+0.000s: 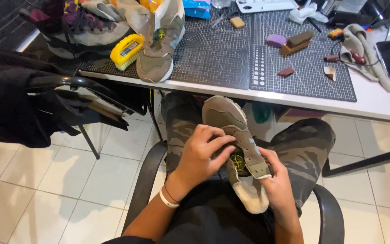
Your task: The person removes the old shoelaces from a sneaker and then threads new green shoelaces through the eyelets, pulling them tight to secure the fit.
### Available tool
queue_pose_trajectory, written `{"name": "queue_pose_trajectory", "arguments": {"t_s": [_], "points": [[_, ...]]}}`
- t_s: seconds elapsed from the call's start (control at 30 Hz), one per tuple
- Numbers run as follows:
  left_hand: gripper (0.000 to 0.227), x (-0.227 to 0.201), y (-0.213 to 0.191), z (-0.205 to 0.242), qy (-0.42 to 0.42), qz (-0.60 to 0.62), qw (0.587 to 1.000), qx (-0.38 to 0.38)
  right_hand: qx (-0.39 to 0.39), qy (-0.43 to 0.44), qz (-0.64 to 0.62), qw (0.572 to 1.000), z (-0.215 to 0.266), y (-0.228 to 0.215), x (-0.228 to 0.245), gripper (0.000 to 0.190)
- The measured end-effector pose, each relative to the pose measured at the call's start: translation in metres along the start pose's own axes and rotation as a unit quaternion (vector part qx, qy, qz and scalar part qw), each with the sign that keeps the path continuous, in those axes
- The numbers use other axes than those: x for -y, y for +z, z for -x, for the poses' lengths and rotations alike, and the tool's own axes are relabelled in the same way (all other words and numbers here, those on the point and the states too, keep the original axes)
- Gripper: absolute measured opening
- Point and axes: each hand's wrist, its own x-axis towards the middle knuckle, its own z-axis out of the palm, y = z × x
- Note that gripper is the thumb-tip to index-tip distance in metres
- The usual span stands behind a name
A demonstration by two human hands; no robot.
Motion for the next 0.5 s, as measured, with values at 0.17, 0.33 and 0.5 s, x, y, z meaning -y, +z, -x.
{"name": "queue_pose_trajectory", "arguments": {"t_s": [0.17, 0.33, 0.5], "points": [[0.018, 0.0, -0.015, 0.002, -0.088, 0.154, 0.971, 0.158, -0.01, -0.093, 0.038, 0.995, -0.002, -0.005, -0.002, 0.044], [0.024, 0.017, -0.044, 0.007, -0.063, 0.51, 0.844, 0.15, -0.002, -0.142, 0.001, 0.99, -0.002, -0.017, 0.001, 0.039], [0.045, 0.015, -0.097, 0.016, 0.026, 0.539, 0.839, -0.063, -0.055, -0.169, 0.037, 0.983, -0.006, -0.027, -0.016, 0.032]]}}
